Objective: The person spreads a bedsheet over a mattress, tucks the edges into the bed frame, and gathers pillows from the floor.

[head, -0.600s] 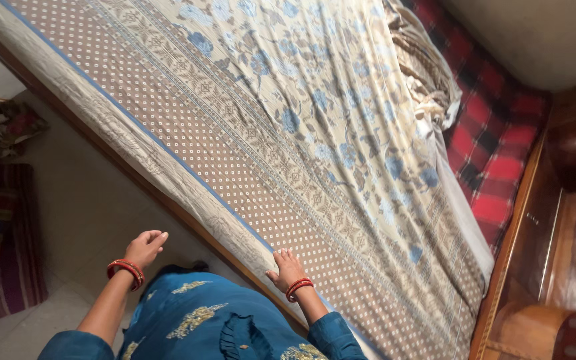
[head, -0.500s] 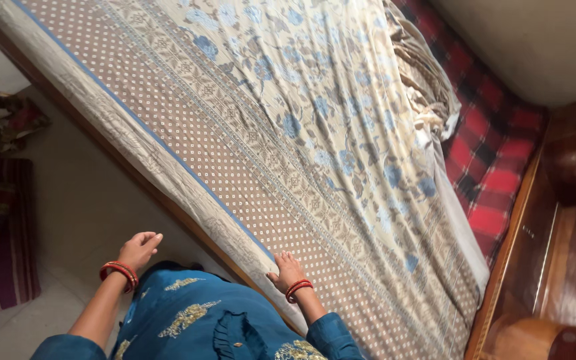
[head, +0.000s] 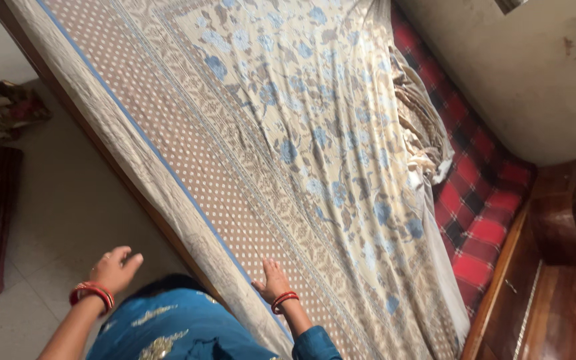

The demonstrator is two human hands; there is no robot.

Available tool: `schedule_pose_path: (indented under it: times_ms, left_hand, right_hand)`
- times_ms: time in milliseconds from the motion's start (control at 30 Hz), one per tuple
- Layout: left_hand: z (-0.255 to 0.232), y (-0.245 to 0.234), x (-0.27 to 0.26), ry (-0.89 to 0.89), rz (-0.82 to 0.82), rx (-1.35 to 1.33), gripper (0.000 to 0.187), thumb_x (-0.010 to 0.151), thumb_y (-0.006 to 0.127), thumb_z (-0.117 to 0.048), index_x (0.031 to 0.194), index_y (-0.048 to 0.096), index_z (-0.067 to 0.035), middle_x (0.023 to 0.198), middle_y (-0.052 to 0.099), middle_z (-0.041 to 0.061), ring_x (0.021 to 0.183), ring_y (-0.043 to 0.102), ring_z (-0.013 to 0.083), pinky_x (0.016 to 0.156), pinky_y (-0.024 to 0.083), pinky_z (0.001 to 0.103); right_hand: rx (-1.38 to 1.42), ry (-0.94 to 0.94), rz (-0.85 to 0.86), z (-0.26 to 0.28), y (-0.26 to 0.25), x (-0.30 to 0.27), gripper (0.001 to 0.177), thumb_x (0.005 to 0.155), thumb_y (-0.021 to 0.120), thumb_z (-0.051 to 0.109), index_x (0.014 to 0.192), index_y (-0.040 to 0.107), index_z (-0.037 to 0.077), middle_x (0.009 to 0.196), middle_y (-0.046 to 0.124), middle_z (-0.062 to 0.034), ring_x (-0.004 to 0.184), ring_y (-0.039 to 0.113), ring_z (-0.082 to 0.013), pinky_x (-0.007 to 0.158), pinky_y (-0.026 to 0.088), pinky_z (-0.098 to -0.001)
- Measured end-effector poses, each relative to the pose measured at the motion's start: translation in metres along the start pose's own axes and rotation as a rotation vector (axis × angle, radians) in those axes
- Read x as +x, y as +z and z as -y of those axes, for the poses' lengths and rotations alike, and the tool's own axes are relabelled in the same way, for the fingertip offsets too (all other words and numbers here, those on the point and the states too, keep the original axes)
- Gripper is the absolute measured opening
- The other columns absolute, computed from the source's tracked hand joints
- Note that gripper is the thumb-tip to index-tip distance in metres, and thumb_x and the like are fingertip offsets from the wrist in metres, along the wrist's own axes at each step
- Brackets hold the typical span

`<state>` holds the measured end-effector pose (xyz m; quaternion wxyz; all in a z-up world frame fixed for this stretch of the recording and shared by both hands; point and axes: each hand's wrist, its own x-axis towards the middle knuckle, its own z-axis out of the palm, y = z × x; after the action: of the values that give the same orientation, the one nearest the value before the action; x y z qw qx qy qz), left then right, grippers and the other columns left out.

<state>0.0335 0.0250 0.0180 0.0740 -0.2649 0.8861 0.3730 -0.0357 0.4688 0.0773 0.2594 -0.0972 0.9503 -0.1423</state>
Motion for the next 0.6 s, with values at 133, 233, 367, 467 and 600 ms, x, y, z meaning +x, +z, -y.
schedule_pose_path:
  times_ms: [133,233,367,467,600]
  left_hand:
    - [0.008,-0.014,0.002,-0.005,0.135,0.132,0.064,0.087,0.067,-0.054,0.139,0.062,-0.017,0.151,0.054,0.013,0.135,0.055,0.0348,0.112,0.046,0.046]
    - [0.02,-0.025,0.021,-0.011,0.125,0.137,0.066,0.087,0.067,-0.055,0.14,0.062,-0.016,0.154,0.051,0.014,0.139,0.053,0.0344,0.115,0.045,0.046]
    - [0.036,-0.057,0.076,0.035,0.072,0.119,0.067,0.085,0.069,-0.055,0.138,0.063,-0.016,0.157,0.045,0.016,0.141,0.049,0.0357,0.115,0.042,0.047]
    - [0.046,-0.098,0.122,0.021,0.053,0.145,0.067,0.084,0.069,-0.056,0.139,0.062,-0.019,0.16,0.042,0.014,0.142,0.048,0.036,0.115,0.042,0.048]
    - [0.042,-0.166,0.192,0.088,-0.028,0.161,0.067,0.085,0.068,-0.055,0.141,0.06,-0.019,0.161,0.04,0.015,0.138,0.048,0.0404,0.113,0.041,0.05]
  right_hand:
    - [0.083,0.024,0.038,0.015,-0.004,0.019,0.087,0.091,0.071,0.042,0.159,0.027,0.009,0.164,0.031,-0.0196,0.156,0.021,-0.0348,0.126,0.021,-0.0419]
    - [0.114,0.028,0.055,0.033,-0.005,0.038,0.088,0.091,0.072,0.043,0.158,0.028,0.007,0.164,0.031,-0.0205,0.156,0.021,-0.0353,0.126,0.021,-0.0415]
    - [0.136,0.016,0.013,0.068,-0.011,0.076,0.09,0.09,0.072,0.045,0.159,0.028,0.007,0.162,0.031,-0.0226,0.153,0.027,-0.0361,0.126,0.025,-0.0407]
    - [0.124,0.07,-0.013,0.104,-0.019,0.112,0.093,0.09,0.073,0.045,0.16,0.025,0.007,0.162,0.028,-0.0247,0.153,0.025,-0.037,0.125,0.024,-0.0419]
    - [0.102,0.036,-0.111,0.169,-0.033,0.183,0.096,0.087,0.074,0.045,0.159,0.024,0.006,0.163,0.03,-0.0217,0.152,0.026,-0.0372,0.122,0.025,-0.0438]
